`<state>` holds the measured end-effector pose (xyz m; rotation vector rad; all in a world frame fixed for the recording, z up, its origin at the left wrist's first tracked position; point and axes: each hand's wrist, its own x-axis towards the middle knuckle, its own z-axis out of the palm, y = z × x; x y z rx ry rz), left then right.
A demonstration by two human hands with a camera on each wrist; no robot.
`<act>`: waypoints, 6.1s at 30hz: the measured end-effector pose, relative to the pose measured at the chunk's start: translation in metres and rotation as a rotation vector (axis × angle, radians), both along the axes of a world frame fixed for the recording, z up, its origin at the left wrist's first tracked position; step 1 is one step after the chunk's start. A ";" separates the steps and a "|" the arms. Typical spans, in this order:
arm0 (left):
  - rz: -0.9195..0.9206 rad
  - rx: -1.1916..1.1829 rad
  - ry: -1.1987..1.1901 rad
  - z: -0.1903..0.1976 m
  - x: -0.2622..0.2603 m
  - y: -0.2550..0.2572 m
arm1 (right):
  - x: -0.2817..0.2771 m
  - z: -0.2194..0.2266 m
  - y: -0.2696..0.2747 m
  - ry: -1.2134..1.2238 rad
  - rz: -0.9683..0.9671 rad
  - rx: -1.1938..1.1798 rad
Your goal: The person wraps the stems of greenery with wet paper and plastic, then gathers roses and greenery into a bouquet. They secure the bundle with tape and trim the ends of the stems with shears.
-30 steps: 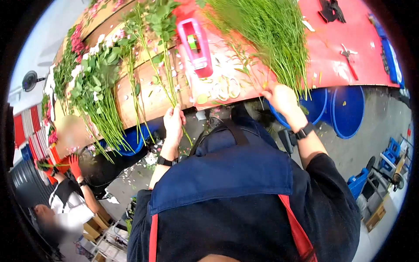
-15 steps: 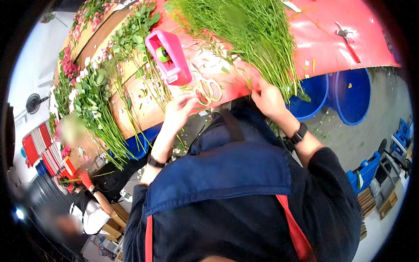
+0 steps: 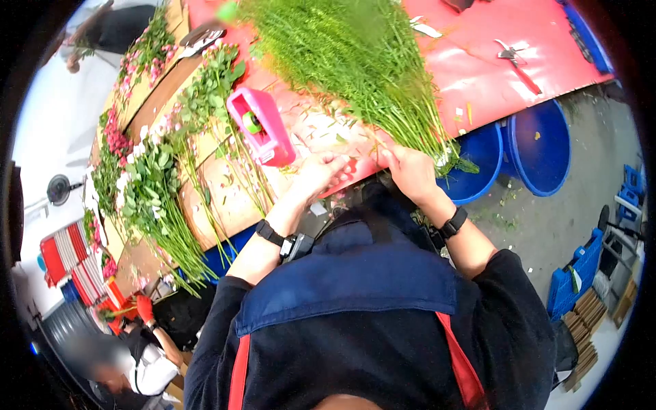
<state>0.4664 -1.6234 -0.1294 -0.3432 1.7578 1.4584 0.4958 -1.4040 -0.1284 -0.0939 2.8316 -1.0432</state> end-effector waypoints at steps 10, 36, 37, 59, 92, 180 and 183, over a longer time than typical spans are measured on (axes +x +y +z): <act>0.158 0.464 0.079 0.039 -0.013 0.010 | -0.028 0.014 0.042 0.087 -0.255 -0.220; -0.186 0.428 0.096 0.066 -0.112 0.065 | -0.169 -0.012 0.059 0.003 -0.266 0.323; -0.132 0.534 0.130 0.056 -0.122 0.079 | -0.177 -0.015 0.062 -0.137 -0.277 0.301; 0.159 0.265 0.082 0.020 -0.158 0.101 | -0.077 -0.007 0.126 0.070 -0.275 0.422; -0.727 -0.547 1.320 0.030 -0.078 0.083 | -0.051 -0.026 0.130 -0.004 -0.361 0.158; 0.323 -0.167 0.811 0.212 -0.110 -0.192 | -0.004 0.125 0.135 0.419 -0.951 -0.695; 0.374 -0.559 1.081 0.237 -0.109 -0.274 | 0.016 0.098 0.228 0.616 -1.085 -0.821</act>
